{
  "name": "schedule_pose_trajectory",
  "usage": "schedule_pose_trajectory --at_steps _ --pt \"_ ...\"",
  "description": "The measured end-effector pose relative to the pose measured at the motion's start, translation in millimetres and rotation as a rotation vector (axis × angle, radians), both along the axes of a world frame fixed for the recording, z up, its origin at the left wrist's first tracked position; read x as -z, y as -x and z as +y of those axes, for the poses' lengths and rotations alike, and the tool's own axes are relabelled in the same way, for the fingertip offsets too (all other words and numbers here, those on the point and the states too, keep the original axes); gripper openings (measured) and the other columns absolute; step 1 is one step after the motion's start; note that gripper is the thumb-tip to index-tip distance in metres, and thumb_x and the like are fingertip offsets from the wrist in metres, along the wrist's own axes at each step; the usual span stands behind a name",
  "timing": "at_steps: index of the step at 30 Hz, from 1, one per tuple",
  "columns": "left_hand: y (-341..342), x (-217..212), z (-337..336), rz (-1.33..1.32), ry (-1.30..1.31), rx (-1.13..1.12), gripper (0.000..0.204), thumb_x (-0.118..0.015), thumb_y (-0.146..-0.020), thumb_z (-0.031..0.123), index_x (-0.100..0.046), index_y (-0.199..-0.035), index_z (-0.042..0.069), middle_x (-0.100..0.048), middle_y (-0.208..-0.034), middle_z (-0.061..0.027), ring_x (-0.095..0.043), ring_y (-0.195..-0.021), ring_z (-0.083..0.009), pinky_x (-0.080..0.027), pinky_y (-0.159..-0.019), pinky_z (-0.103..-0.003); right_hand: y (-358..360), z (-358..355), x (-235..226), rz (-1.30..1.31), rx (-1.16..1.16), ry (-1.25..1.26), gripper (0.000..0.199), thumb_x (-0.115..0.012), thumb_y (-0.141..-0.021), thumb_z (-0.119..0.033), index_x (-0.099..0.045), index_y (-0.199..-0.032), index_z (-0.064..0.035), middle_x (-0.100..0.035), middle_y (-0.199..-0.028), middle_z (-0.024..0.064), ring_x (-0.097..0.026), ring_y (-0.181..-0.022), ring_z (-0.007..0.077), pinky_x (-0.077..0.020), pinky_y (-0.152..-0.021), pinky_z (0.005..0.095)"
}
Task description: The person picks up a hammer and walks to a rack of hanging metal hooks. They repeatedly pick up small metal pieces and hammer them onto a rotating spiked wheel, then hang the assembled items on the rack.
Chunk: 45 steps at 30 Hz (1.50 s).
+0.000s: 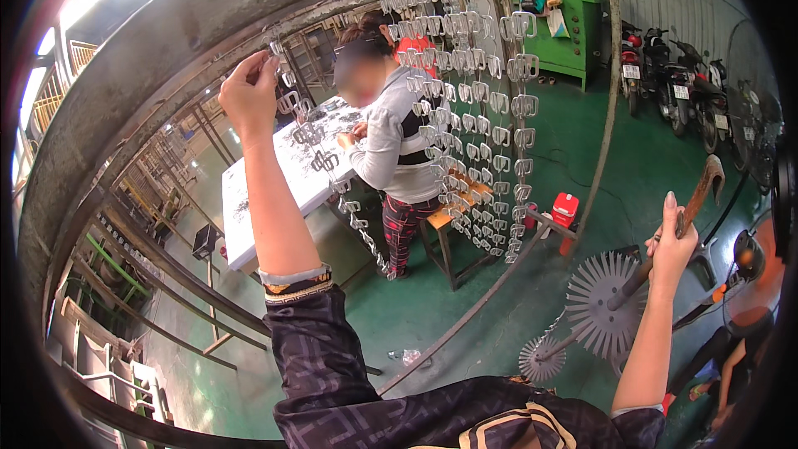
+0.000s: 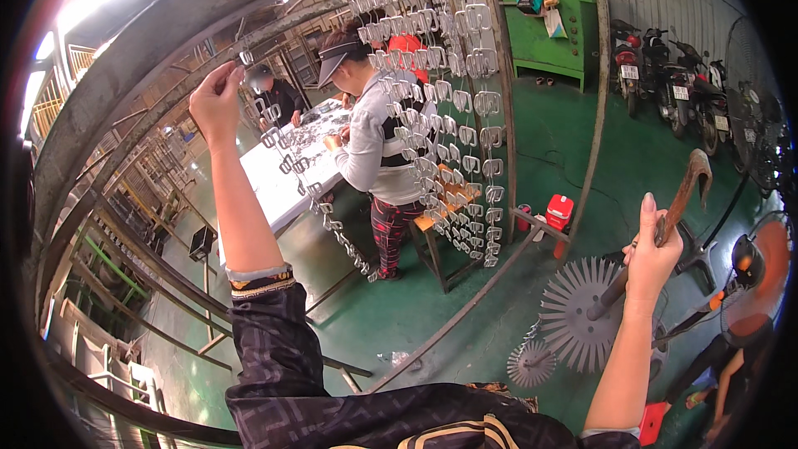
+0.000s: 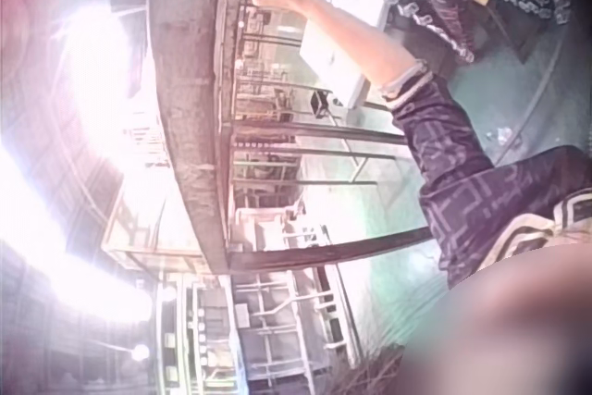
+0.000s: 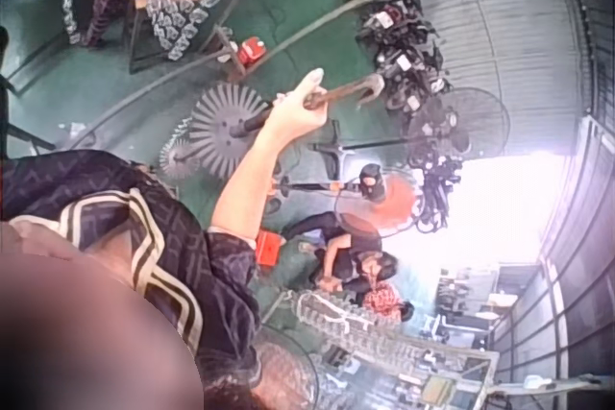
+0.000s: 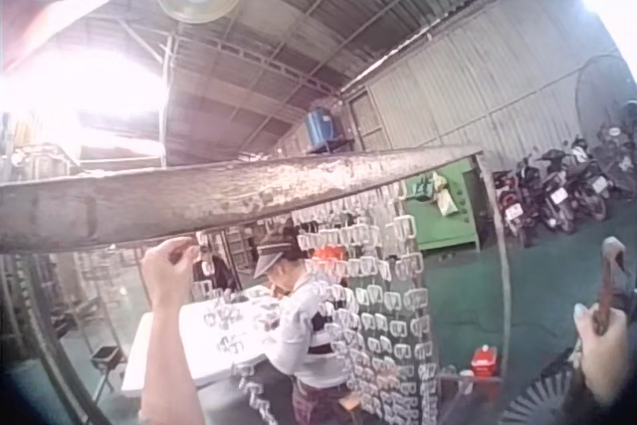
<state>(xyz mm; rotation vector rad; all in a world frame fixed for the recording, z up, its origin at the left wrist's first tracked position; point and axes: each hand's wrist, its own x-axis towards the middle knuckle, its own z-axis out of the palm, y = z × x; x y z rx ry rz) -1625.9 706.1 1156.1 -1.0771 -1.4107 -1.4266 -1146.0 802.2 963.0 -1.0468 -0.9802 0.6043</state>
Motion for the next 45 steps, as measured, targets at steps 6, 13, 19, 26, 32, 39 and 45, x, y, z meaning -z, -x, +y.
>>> schedule_pose_trajectory --at_steps 6,13,19,26,32,39,45 --pt "20 -12 12 0.014 0.002 -0.072 0.022 -0.070 -0.072 0.015 -0.068 -0.091 0.004 -0.067 -0.075 -0.0099 -0.063 -0.065 -0.0153 -0.048 -0.065 -0.027 4 -4 -3 -0.003 -0.006 -0.003 0.040 -0.062 -0.083 -0.038 -0.045 -0.064 -0.0074 -0.035 -0.046 -0.0034 -0.035 -0.033 0.0043 -0.0311 -0.032 0.0192" --pt "20 -23 33 0.098 0.100 -0.183 0.024 -0.070 -0.071 0.018 -0.068 -0.092 0.005 -0.068 -0.082 -0.0112 -0.065 -0.076 -0.0180 -0.049 -0.072 -0.027 1 -2 1 0.014 0.008 -0.018 0.039 -0.062 -0.083 -0.038 -0.045 -0.064 -0.0074 -0.035 -0.046 -0.0033 -0.035 -0.033 0.0045 -0.0310 -0.032 0.0193" --pt "23 -35 39 0.072 0.061 -0.262 0.025 -0.070 -0.071 0.020 -0.069 -0.091 0.006 -0.067 -0.083 -0.0116 -0.066 -0.078 -0.0205 -0.049 -0.073 -0.028 -2 -3 2 0.029 0.011 -0.004 0.039 -0.062 -0.083 -0.037 -0.045 -0.065 -0.0073 -0.035 -0.046 -0.0033 -0.035 -0.033 0.0048 -0.0307 -0.032 0.0194" --pt "21 -24 43 -0.010 0.030 -0.260 0.027 -0.068 -0.071 0.022 -0.068 -0.092 0.005 -0.066 -0.081 -0.0153 -0.064 -0.080 -0.0292 -0.048 -0.077 -0.035 -6 -1 7 0.024 0.035 0.002 0.039 -0.062 -0.083 -0.038 -0.045 -0.065 -0.0069 -0.035 -0.047 -0.0031 -0.035 -0.033 0.0050 -0.0310 -0.032 0.0195" --pt "2 -25 49 -0.005 0.169 -0.600 0.027 -0.062 -0.077 0.029 -0.067 -0.090 0.006 -0.066 -0.088 -0.0118 -0.063 -0.086 -0.0272 -0.049 -0.075 -0.036 -9 0 9 -0.006 0.041 0.016 0.040 -0.061 -0.083 -0.039 -0.045 -0.064 -0.0071 -0.035 -0.047 -0.0031 -0.035 -0.033 0.0048 -0.0312 -0.032 0.0195" --pt "-12 -31 61 -0.086 0.325 -0.755 0.032 -0.058 -0.080 0.033 -0.066 -0.089 0.003 -0.056 -0.105 -0.0119 -0.061 -0.088 -0.0324 -0.050 -0.073 -0.041 -12 1 12 -0.003 0.042 0.028 0.041 -0.061 -0.083 -0.039 -0.044 -0.063 -0.0074 -0.035 -0.048 -0.0027 -0.035 -0.033 0.0051 -0.0304 -0.031 0.0194" --pt "-13 -34 71 -0.137 0.350 -0.806 0.028 -0.053 -0.083 0.026 -0.066 -0.086 0.002 -0.056 -0.106 -0.0105 -0.061 -0.089 -0.0315 -0.051 -0.071 -0.041 -17 1 13 0.001 0.057 0.018 0.041 -0.061 -0.083 -0.039 -0.044 -0.063 -0.0072 -0.035 -0.048 -0.0025 -0.035 -0.033 0.0052 -0.0299 -0.031 0.0196"
